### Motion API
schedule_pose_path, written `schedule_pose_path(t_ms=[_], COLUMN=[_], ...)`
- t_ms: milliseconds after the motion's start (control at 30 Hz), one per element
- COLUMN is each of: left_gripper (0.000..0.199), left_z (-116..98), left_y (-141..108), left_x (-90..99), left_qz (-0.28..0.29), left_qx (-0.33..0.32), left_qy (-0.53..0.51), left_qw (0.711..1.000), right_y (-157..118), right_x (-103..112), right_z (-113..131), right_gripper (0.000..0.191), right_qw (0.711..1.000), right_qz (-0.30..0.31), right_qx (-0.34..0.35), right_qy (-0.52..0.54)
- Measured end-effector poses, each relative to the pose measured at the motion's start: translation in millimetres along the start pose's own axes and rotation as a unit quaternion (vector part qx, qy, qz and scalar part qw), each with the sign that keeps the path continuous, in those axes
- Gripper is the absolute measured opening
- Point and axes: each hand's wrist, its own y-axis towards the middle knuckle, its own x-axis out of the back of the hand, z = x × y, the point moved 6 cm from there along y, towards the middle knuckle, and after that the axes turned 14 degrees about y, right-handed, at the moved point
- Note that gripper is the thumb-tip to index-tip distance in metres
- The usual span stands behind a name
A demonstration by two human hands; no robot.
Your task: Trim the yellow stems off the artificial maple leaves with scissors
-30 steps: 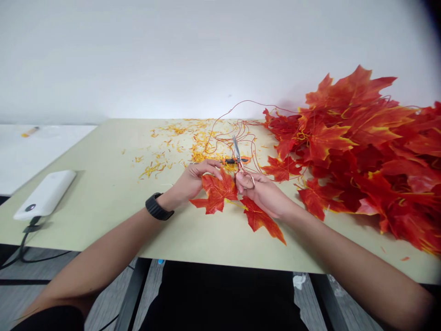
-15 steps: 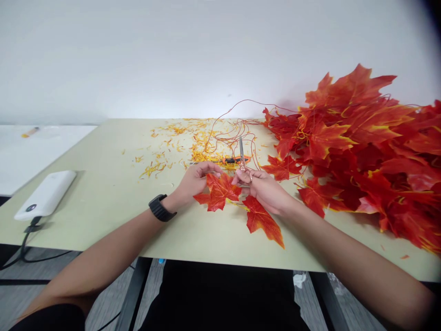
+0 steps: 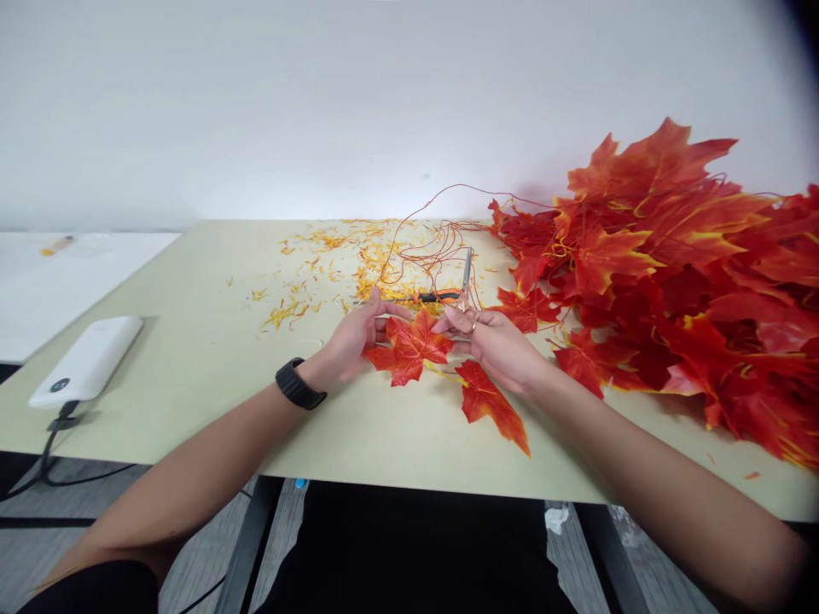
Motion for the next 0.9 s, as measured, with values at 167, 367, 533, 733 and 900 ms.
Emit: schedule_pose_path(t_ms=[167,367,533,733,900], left_gripper=[0.053,0.035,0.029,0.042,0.044], left_z=[-6,-9,-21,-30,-36], left_y=[-3,-3,-4,-7,-8], left_x=[-3.2,-0.7,5.8,10.6,17.3], left_qz=[0.002,-0.026,-0.063,-0.088,-0.118], left_qx=[-0.024,-0.074,-0.162,-0.201,-0.229], left_qy=[0.054,0.14,0.19,0.159,0.115], left_qw=[0.998,0.987,0.966,0.963,0.959], right_y=[-1,-3,-6,-7,-12], right_x=[0,-1,0,2,-2], right_z=[1,5,15,19,20], right_gripper=[0.054,0.051,0.056,0.057,0.063], right_qw=[1.0,1.0,0.999,0.992,0.981], right_qz=[-0.009,-0.004,0.044,0.113,0.162], right_qx=[0.008,0.01,0.002,-0.048,-0.094], right_qy=[-0.001,0.008,-0.023,-0.027,-0.042])
